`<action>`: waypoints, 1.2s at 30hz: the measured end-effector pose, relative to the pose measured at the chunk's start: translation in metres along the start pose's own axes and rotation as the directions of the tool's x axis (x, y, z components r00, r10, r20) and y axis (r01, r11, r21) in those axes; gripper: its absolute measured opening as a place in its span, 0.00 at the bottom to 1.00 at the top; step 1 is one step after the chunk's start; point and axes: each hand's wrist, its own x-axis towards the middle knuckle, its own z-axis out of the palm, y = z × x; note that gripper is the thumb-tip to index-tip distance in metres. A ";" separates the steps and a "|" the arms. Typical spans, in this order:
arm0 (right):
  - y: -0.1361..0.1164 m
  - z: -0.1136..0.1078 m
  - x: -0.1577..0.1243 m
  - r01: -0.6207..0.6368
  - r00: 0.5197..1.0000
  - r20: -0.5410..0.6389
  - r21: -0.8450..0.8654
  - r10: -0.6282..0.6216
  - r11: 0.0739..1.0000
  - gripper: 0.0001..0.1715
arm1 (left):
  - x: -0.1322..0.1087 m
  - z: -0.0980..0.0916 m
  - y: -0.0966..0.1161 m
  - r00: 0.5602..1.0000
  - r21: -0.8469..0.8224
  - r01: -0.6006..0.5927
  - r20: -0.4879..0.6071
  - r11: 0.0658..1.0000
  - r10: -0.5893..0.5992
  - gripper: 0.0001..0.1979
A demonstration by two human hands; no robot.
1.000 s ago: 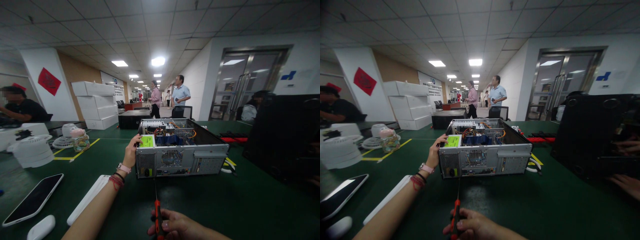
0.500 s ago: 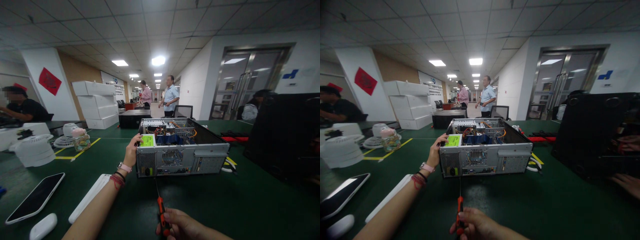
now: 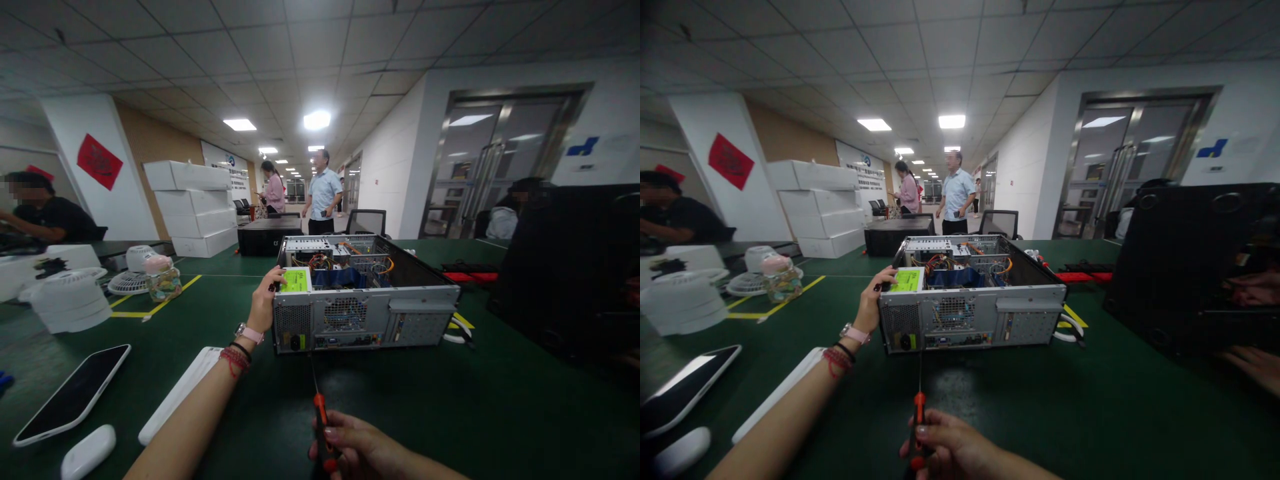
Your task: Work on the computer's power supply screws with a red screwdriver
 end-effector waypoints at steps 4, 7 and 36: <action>0.001 -0.002 0.001 0.009 1.000 0.013 0.003 -0.009 1.000 0.28 | -0.001 0.000 -0.003 1.000 0.013 -0.005 0.011 1.000 0.005 0.17; 0.001 -0.004 0.001 0.017 0.999 0.034 -0.019 -0.016 1.000 0.29 | -0.001 0.001 -0.003 1.000 0.014 -0.004 0.009 1.000 0.004 0.17; 0.004 -0.005 0.004 0.031 0.999 0.007 0.007 -0.031 1.000 0.29 | -0.001 0.000 -0.004 1.000 -0.006 -0.013 0.003 1.000 0.014 0.19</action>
